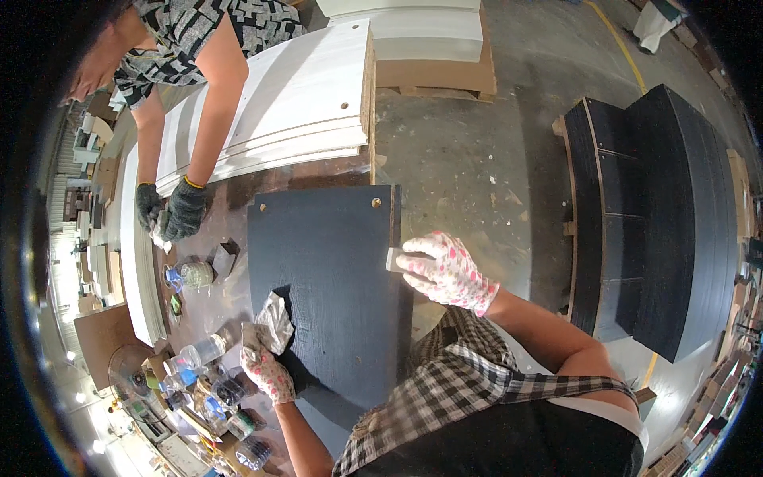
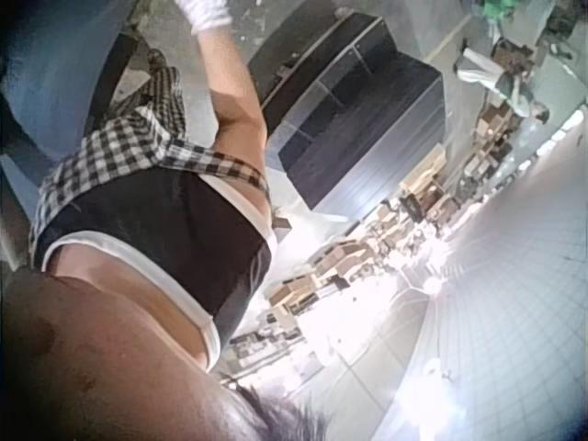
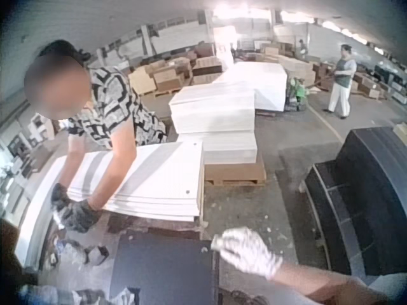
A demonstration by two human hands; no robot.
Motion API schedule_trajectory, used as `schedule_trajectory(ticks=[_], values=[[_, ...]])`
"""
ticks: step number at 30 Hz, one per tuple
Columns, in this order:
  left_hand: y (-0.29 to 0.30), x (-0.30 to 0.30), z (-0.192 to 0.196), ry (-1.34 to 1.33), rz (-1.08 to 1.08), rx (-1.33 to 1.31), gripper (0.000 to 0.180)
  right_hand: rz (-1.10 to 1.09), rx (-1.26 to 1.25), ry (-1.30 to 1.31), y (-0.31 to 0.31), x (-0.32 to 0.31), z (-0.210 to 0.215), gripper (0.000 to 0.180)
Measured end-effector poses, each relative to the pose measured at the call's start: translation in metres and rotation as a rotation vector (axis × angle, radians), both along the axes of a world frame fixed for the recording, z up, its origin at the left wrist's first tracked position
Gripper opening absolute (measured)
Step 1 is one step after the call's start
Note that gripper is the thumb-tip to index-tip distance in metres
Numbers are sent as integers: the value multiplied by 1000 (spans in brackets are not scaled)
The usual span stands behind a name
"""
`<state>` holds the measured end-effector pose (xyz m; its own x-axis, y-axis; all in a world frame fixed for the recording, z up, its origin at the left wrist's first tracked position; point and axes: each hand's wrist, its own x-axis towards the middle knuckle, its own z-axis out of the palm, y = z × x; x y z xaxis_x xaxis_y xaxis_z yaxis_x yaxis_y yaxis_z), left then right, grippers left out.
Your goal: The person wipes a large black wooden panel with a white cloth and applies a substance to the edge using a small sponge-like tool. The person then picks up and wipes several more panels one by one.
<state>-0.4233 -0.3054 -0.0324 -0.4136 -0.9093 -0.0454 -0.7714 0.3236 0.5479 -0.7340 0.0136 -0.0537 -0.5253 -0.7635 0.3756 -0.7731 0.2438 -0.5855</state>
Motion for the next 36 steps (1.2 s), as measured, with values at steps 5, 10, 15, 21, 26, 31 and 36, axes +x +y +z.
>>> schedule_trajectory(ticks=[5, 10, 15, 21, 26, 31, 36], values=[[10, -7, 5, 307, 56, 200, 31, -100, 8, 191, -23, -72, 0, 31], [7, -11, 3, 352, 72, 214, 26, 70, 81, 147, -1, -9, 9, 36], [6, -3, 1, 229, -8, 71, 29, 66, 114, 54, -2, 6, 16, 39], [0, 2, -11, 275, 4, 93, 27, 73, 96, 192, -6, 0, 19, 43], [8, 0, -1, 389, -2, 64, 23, 97, 58, 96, 6, 74, 28, 31], [0, 34, -6, 8, -209, -236, 17, -144, 40, -28, -28, -8, 25, 20], [36, 135, 6, 61, -156, -333, 11, 78, 60, 21, 8, 150, 49, 22]])
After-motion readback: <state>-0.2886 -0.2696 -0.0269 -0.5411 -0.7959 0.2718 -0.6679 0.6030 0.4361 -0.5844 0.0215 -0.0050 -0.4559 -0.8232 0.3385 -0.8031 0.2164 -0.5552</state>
